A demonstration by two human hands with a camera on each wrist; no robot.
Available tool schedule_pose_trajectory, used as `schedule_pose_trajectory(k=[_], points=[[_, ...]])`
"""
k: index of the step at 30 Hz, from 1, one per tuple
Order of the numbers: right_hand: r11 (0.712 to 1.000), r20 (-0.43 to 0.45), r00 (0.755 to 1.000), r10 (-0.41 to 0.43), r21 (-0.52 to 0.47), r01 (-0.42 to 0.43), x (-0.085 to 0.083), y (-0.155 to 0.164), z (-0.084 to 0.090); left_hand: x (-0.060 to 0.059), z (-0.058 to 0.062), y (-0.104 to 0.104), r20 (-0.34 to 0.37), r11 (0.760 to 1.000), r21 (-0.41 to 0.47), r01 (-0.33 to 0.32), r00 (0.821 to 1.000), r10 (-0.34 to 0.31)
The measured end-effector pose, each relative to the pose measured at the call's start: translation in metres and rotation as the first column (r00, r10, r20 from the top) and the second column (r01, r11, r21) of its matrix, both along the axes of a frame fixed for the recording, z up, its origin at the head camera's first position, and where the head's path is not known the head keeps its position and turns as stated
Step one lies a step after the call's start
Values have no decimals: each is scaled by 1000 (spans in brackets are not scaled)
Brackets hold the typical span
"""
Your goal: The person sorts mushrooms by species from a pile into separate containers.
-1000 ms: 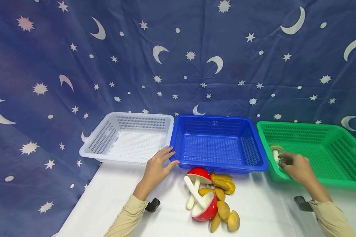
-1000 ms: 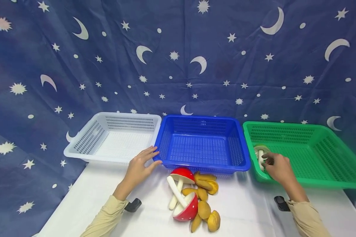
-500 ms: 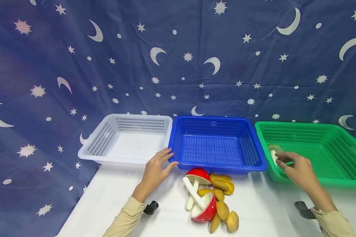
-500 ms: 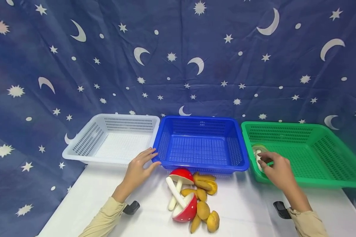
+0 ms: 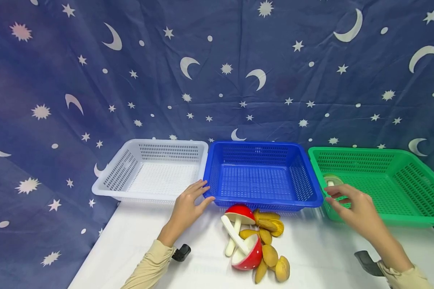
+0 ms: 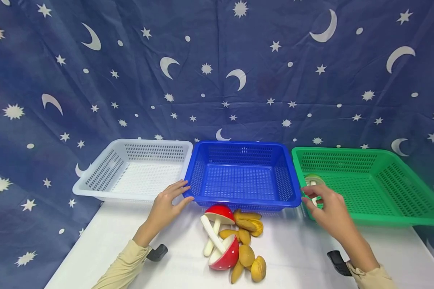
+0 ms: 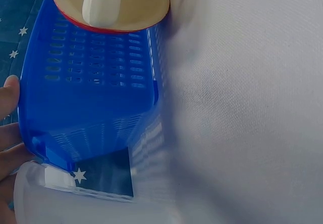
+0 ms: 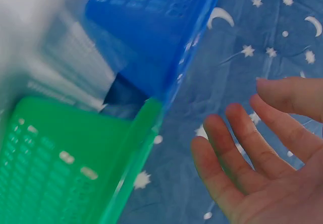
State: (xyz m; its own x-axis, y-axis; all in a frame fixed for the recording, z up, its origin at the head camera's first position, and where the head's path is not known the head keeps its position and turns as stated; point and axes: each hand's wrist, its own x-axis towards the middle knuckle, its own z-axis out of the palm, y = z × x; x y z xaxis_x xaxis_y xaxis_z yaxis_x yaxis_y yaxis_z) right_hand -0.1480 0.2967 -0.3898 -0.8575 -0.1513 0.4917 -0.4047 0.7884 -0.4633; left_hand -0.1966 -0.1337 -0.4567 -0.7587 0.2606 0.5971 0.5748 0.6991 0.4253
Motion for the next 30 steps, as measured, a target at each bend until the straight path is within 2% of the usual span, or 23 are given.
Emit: schedule_pose_trajectory(k=[9, 16, 26, 30], points=[[993, -25, 994, 111, 48, -109, 16, -33, 5, 0, -2, 0, -56, 1000, -19, 1, 998, -2], [986, 6, 987, 161, 46, -161, 28, -57, 1, 0, -2, 0, -68, 1000, -22, 13, 998, -15], [987, 166, 974, 154, 10, -157, 41, -90, -14, -1, -2, 0, -111, 1000, -25, 4, 994, -6], [987, 188, 969, 160, -2, -162, 46, -104, -22, 0, -3, 0, -105, 1000, -26, 9, 994, -12]])
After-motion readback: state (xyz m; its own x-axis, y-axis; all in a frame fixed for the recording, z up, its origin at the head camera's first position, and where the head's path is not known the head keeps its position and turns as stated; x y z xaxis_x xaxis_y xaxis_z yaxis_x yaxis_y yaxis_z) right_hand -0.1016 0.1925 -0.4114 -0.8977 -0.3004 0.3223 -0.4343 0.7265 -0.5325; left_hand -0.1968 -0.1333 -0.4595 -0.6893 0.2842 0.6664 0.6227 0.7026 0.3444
